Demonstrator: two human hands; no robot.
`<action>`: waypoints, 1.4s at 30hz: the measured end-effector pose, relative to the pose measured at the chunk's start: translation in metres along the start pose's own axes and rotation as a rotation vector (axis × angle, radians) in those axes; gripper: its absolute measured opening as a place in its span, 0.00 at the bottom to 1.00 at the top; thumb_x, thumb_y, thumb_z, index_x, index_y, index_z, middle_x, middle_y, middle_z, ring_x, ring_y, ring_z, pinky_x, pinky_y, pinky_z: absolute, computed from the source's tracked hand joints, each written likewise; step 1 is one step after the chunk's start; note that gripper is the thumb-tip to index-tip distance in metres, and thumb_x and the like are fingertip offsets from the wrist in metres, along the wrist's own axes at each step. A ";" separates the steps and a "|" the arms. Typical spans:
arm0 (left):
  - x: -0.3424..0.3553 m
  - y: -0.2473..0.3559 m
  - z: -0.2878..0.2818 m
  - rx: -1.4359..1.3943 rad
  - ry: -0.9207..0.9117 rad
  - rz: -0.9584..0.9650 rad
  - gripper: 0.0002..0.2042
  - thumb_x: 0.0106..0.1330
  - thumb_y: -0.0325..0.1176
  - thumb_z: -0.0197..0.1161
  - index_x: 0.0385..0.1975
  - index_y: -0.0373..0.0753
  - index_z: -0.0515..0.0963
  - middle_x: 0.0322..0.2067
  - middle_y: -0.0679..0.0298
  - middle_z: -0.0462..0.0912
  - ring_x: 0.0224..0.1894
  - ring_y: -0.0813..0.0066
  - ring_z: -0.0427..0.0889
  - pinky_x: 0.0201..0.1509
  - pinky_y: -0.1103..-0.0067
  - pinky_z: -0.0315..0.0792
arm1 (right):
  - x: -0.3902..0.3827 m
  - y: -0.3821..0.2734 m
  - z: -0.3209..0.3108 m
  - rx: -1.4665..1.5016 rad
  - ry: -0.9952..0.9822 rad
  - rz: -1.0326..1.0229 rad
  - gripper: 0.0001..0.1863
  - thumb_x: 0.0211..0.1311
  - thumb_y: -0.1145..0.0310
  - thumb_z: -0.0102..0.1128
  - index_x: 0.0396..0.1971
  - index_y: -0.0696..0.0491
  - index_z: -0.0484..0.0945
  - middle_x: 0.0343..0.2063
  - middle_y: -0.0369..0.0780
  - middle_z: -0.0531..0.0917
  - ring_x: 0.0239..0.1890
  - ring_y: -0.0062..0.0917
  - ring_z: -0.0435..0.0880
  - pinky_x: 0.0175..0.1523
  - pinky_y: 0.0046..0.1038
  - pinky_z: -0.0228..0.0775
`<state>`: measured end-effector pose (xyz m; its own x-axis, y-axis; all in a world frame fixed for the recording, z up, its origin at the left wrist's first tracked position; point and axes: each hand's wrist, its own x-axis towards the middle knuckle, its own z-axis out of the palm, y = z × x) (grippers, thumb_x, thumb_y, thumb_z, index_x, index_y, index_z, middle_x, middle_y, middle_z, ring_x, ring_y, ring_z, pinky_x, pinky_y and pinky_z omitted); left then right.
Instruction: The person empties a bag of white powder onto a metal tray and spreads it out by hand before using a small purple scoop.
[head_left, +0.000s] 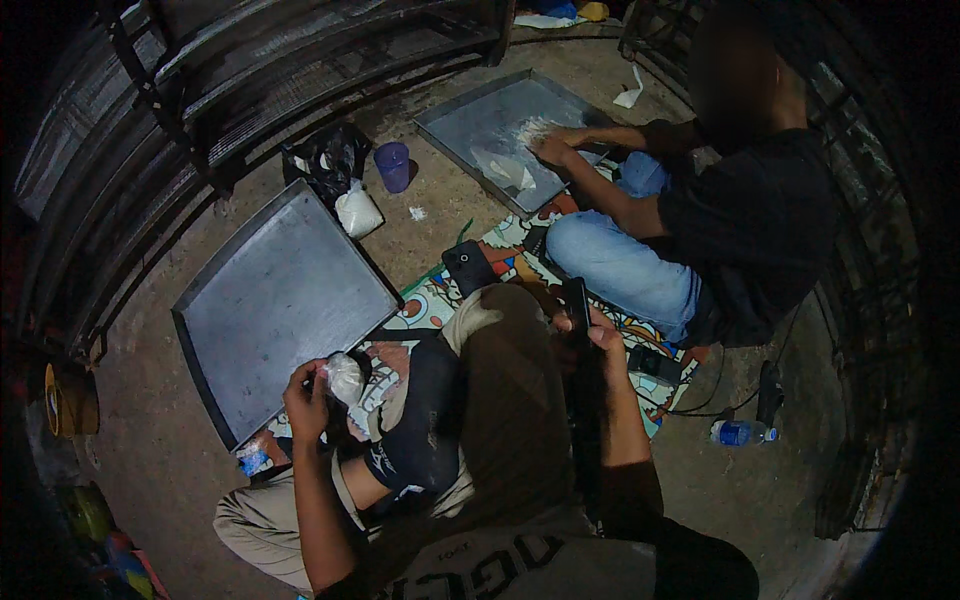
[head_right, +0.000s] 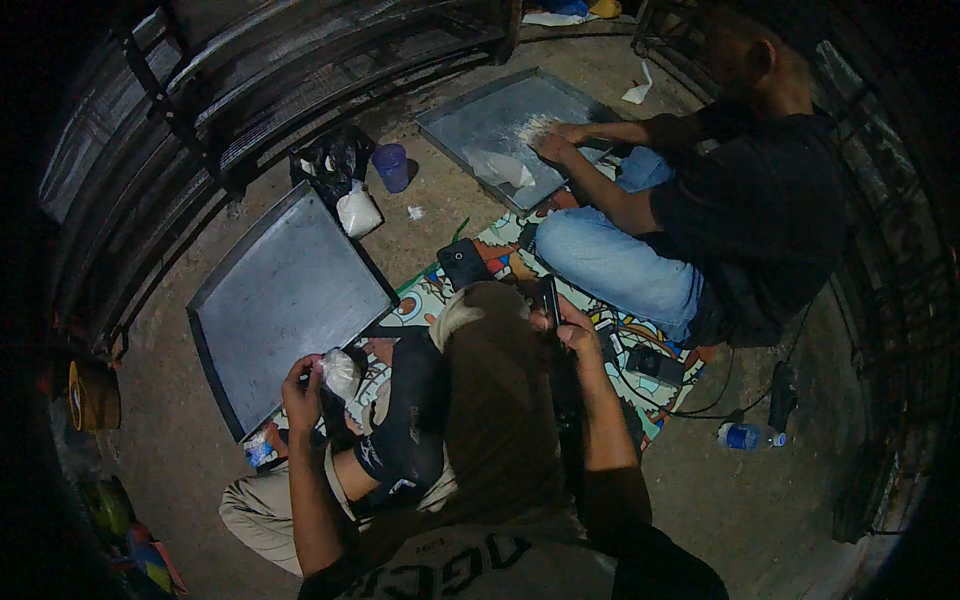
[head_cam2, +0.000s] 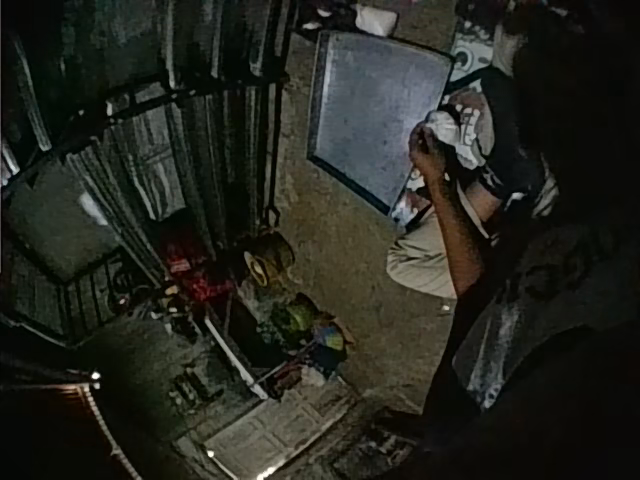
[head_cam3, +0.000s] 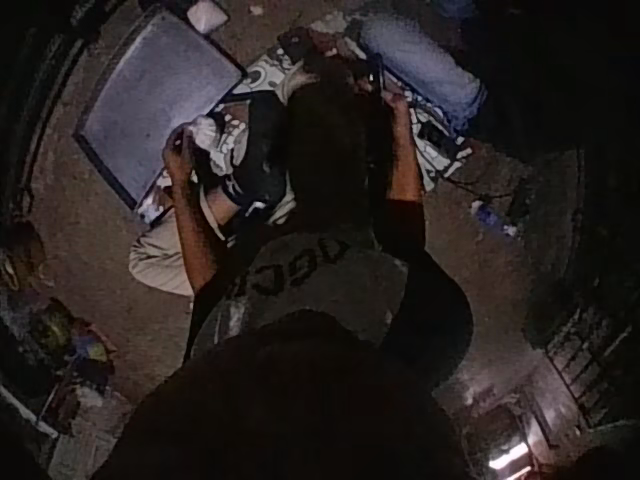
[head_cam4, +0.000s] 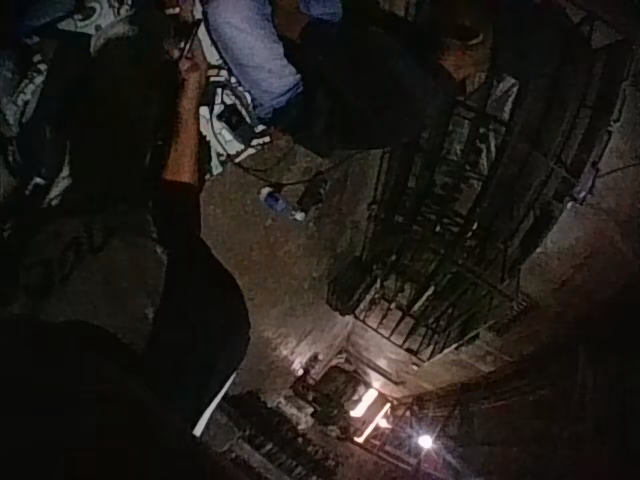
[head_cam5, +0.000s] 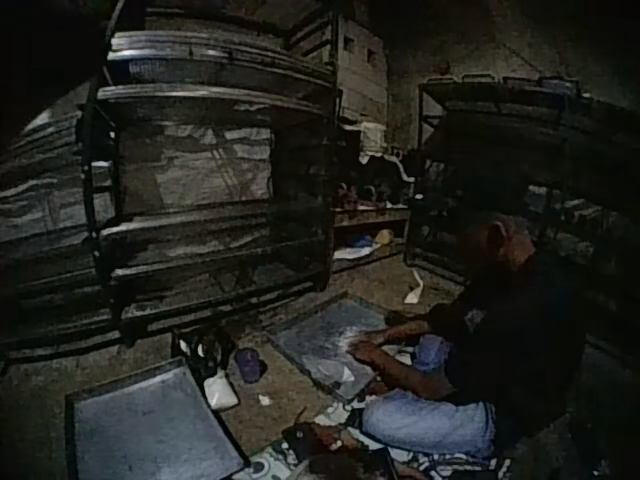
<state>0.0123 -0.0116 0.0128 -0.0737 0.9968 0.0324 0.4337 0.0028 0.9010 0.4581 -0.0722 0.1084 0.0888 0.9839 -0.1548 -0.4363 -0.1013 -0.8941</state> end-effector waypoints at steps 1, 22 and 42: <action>0.000 0.004 -0.001 0.032 -0.001 -0.010 0.09 0.69 0.28 0.61 0.45 0.32 0.80 0.34 0.63 0.82 0.34 0.78 0.76 0.41 0.81 0.71 | 0.001 0.000 -0.001 -0.011 -0.006 -0.004 0.32 0.44 0.47 0.66 0.46 0.51 0.69 0.33 0.29 0.69 0.22 0.15 0.66 0.22 0.19 0.56; 0.000 -0.003 -0.002 0.001 0.005 -0.041 0.09 0.70 0.29 0.61 0.44 0.33 0.81 0.32 0.63 0.81 0.33 0.80 0.76 0.37 0.82 0.71 | -0.009 -0.009 0.005 0.028 0.031 0.047 0.45 0.45 0.47 0.62 0.64 0.56 0.66 0.31 0.29 0.70 0.27 0.16 0.67 0.29 0.22 0.64; -0.009 0.017 -0.009 0.180 0.038 -0.037 0.10 0.65 0.34 0.64 0.43 0.38 0.83 0.34 0.54 0.83 0.33 0.65 0.79 0.38 0.72 0.73 | 0.046 0.046 -0.072 -1.535 0.220 0.122 0.49 0.39 0.63 0.80 0.61 0.64 0.63 0.40 0.55 0.83 0.44 0.49 0.84 0.51 0.40 0.76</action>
<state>0.0122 -0.0211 0.0322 -0.1254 0.9919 0.0198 0.5838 0.0576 0.8099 0.5066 -0.0425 0.0305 0.3068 0.9328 -0.1892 0.8395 -0.3589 -0.4079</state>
